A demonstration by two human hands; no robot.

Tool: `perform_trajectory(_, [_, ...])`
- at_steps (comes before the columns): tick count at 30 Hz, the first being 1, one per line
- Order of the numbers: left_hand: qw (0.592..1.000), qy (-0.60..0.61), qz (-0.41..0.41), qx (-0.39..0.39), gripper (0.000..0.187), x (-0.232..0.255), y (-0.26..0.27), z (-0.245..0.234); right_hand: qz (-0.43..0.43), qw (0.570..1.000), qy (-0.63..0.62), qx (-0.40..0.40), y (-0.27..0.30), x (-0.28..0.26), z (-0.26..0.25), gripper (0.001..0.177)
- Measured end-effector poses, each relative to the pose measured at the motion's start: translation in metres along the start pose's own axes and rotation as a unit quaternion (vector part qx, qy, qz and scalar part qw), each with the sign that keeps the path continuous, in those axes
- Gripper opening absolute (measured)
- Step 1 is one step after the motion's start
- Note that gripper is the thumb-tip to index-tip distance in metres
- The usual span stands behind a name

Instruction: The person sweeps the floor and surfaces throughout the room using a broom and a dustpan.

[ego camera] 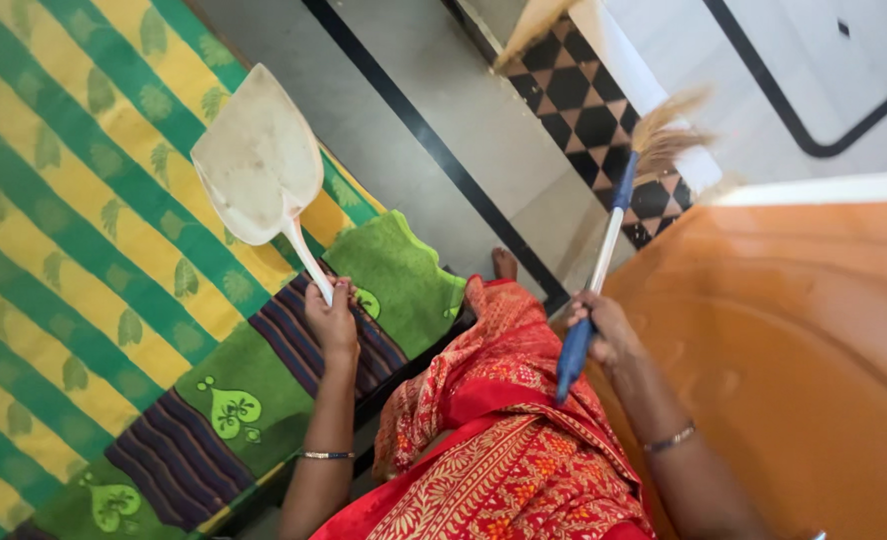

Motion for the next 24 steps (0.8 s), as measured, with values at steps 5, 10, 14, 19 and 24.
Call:
perform_trajectory(5, [0.998,0.033,-0.003,0.052,0.012,-0.005,0.017,0.052,0.213,0.963,-0.052,-0.153,0.072,-0.022,0.044,0.007])
perform_trajectory(10, [0.996,0.049,-0.041,0.061,0.010,0.011,0.030,0.115,0.370,0.909,-0.002,-0.194,0.064,-0.027,0.069,0.015])
perform_trajectory(14, [0.997,0.065,-0.023,0.044,0.005,0.030,0.034,0.155,0.538,0.823,-0.057,-0.170,-0.023,-0.001,0.098,0.019])
perform_trajectory(19, [0.991,0.126,0.002,0.046,0.004,0.043,0.035,0.170,0.566,0.791,-0.159,-0.170,-0.119,-0.043,0.100,0.020])
perform_trajectory(24, [0.989,0.052,-0.032,0.131,0.005,0.042,0.042,0.151,0.340,0.924,-0.043,-0.172,-0.111,-0.110,0.107,0.018])
Point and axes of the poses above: each hand's wrist, its own y-axis away from the middle knuckle, its own z-axis out of the palm, x = y × z, the point moved 2 cm from there along -y, towards the middle knuckle, and after that the axes turned 10 degrees about -y, right-handed, at the moved point
